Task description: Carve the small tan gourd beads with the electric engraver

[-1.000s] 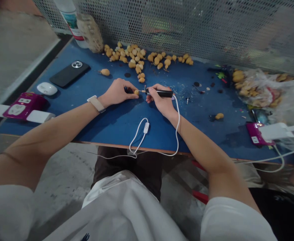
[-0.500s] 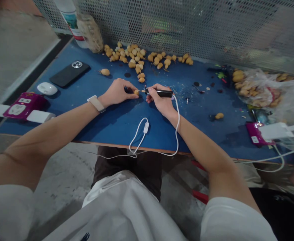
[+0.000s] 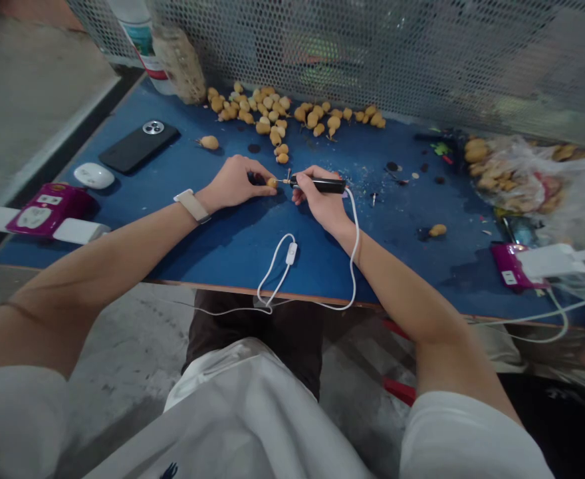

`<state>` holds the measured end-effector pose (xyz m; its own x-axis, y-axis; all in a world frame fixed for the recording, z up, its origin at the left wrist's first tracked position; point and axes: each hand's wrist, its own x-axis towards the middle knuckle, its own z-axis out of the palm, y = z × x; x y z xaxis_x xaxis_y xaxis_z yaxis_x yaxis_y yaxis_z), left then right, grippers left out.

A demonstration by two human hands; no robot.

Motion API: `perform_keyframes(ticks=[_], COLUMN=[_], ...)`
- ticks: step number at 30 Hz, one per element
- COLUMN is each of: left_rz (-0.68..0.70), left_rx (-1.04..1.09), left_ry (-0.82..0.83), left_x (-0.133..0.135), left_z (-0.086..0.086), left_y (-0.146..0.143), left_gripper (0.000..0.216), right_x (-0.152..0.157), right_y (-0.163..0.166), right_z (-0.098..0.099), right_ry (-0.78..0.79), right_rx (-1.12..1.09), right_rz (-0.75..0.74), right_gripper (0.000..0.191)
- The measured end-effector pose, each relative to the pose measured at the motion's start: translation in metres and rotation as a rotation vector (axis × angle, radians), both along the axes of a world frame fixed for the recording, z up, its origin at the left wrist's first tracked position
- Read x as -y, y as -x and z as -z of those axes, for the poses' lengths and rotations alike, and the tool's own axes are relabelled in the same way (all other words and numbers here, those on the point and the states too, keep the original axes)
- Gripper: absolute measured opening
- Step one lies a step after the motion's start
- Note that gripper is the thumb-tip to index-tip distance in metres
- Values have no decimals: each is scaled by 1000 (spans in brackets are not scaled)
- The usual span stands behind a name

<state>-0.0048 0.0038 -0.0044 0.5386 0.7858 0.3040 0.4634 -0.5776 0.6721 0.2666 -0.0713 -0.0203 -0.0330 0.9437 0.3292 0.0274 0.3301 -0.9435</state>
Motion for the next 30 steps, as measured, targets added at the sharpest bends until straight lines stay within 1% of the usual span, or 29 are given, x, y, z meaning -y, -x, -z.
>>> perform_keyframes(ticks=[6,13,20,30], left_rz=[-13,-7,4,-4], left_rx=[-5,-10,-14,-16], left_ry=[-3,-16,-22,-12], left_x=[0,-2,-3,-1], left_z=[0,1,1,0], left_y=[0,1,2,0], left_gripper=[23,23,24,20], right_x=[1,1,2,1], right_y=[-1,-2,-2,0], right_z=[-2,-2,-3,-2], right_ry=[22,13,9,-1], right_rx=[7,36,18,-6], right_rz=[8,-15,-7,-14], right_gripper=[84,82,83,80])
